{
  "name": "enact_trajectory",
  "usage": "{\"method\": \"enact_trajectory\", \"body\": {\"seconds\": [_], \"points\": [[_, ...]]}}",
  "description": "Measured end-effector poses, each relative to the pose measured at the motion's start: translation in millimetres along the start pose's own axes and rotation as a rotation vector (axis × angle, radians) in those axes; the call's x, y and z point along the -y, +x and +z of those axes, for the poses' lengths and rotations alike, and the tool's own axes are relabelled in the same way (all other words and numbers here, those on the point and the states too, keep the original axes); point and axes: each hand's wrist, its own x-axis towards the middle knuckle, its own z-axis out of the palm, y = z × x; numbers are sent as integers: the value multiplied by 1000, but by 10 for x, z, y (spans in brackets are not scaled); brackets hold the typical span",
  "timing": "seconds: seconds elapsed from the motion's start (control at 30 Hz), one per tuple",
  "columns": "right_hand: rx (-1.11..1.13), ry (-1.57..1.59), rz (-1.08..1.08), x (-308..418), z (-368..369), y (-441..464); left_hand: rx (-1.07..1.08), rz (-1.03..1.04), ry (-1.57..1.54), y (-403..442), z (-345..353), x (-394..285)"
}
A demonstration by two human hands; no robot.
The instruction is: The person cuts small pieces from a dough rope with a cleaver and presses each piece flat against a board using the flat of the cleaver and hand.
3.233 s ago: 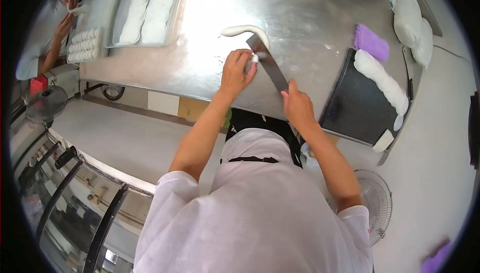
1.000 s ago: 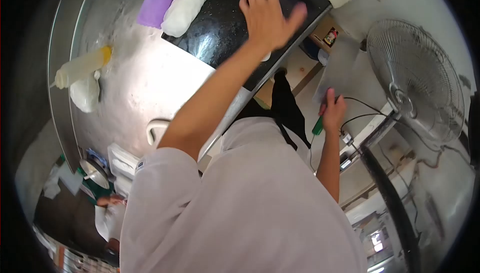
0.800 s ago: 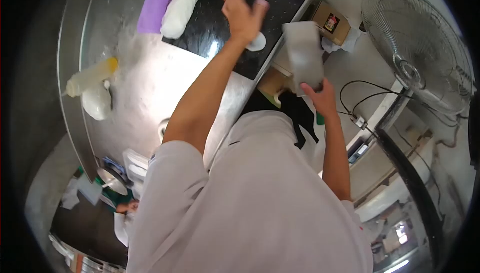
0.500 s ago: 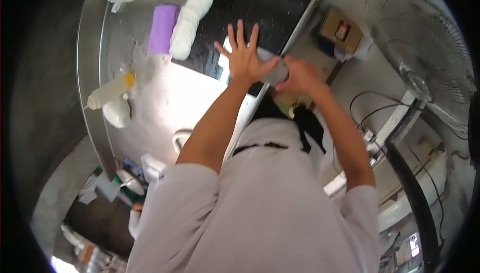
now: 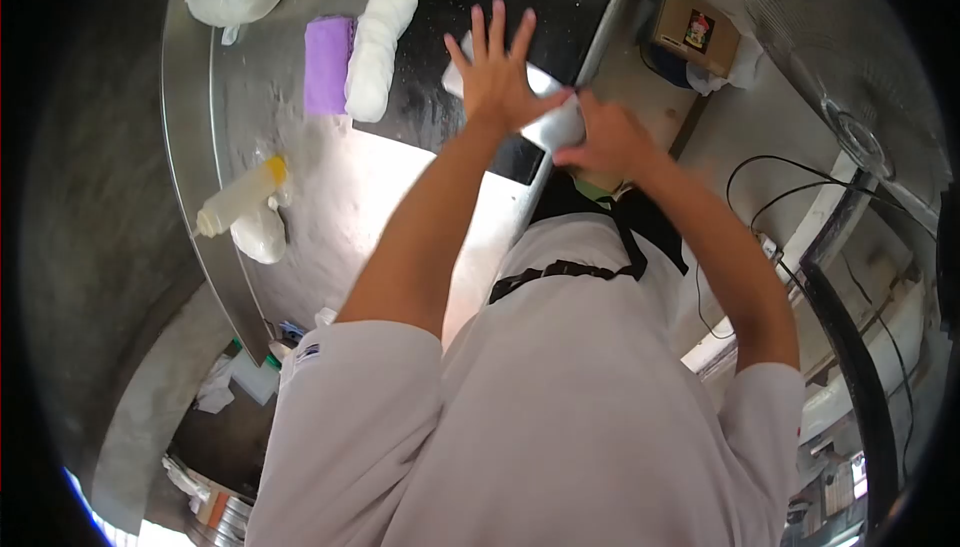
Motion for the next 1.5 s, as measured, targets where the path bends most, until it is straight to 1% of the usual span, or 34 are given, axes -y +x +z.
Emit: {"method": "enact_trajectory", "body": {"seconds": [0.03, 0.1, 0.13, 0.17, 0.23, 0.27, 0.3, 0.37, 0.4, 0.47, 0.5, 0.53, 0.57, 0.63, 0.67, 0.7, 0.73, 0.77, 0.83, 0.87, 0.9, 0.97, 1.0, 1.03, 1.1, 1.13, 1.17, 1.2, 1.23, 1.27, 1.37, 1.4, 1.43, 1.5], "points": [[-58, -22, -24, -58, 171, -120, 41, -7, -32, -94, -20, -85], [-160, -156, 30, -32, 240, -112, 88, 59, -18, 75, -23, -47], [20, -83, 192, 55, 75, -25, 4, 87, -53, 150, -21, -4], [36, -68, 208, 136, -49, 15, 31, 88, -59, 155, -37, 15], [79, -49, 154, 88, -275, 127, -73, 65, -52, 333, -9, -24], [-49, 7, 41, 40, -299, 156, -72, 61, -55, 425, 2, 29], [-58, 13, 50, 11, -284, 249, -143, 85, -72, 524, 23, 82], [-133, -116, 39, 122, -364, 452, -183, 161, -40, 750, -4, 202], [-126, -107, 44, 162, -234, 306, -141, 210, -71, 743, -65, 219], [-58, 53, 137, 225, 13, 59, -85, 252, -67, 358, -43, 165], [-40, 42, 145, 201, 172, -119, -24, 288, -65, 84, 10, 116], [-28, 31, 161, 127, 334, -303, -29, 302, -120, -118, 108, 20], [-242, -193, 25, 21, 451, -413, 83, 333, -72, -76, 42, -108], [-342, -318, 41, -53, 301, -357, 7, 378, -141, 188, 107, -168], [-170, -208, 105, -77, 177, -317, 45, 378, -142, 185, 14, -179], [-12, -105, 162, -179, -56, -155, -52, 288, -94, 277, -110, -228], [11, -105, 56, -223, -280, 11, -180, 202, -51, 405, -118, -292], [37, -116, -56, -254, -492, 176, -103, 129, -124, 474, 12, -171], [-168, -304, -320, -296, -683, 444, 9, -69, -30, 533, -439, -363], [62, -225, -162, -57, -807, 485, -7, -51, -31, 552, -305, -222], [51, -225, -164, -33, -764, 404, -14, -44, -25, 494, -150, -144], [94, -13, -22, -75, -343, 92, -122, 188, -117, 267, 92, -16], [66, 2, -3, -245, -138, 33, -64, 199, -118, 193, 76, -108], [49, -22, 8, -335, -255, 85, -19, 191, -61, 266, 44, -192], [-156, -194, -150, -337, -281, 111, -160, 136, -99, 419, -190, -288], [-47, -211, -108, -248, -417, 220, -67, 82, -28, 423, -262, -266], [54, -238, -73, -165, -643, 392, 10, 35, 45, 516, -169, -218], [43, -236, -64, -89, -737, 437, -384, 94, 206, 649, 348, 24], [-16, -235, -141, -34, -863, 488, -25, -56, 1, 676, -275, -228], [-60, -221, -213, -13, -889, 450, -15, -18, 9, 677, -280, -196], [-72, -104, -173, -278, -354, 275, 121, 83, 69, 492, -229, -212], [-2, 3, -143, -430, -221, 219, 159, 99, 68, 421, -191, -229], [-4, -17, -136, -465, -322, 271, 177, 125, 53, 460, -155, -280], [14, -178, -47, -421, -427, 283, 244, 98, 78, 627, -158, -272]]}}
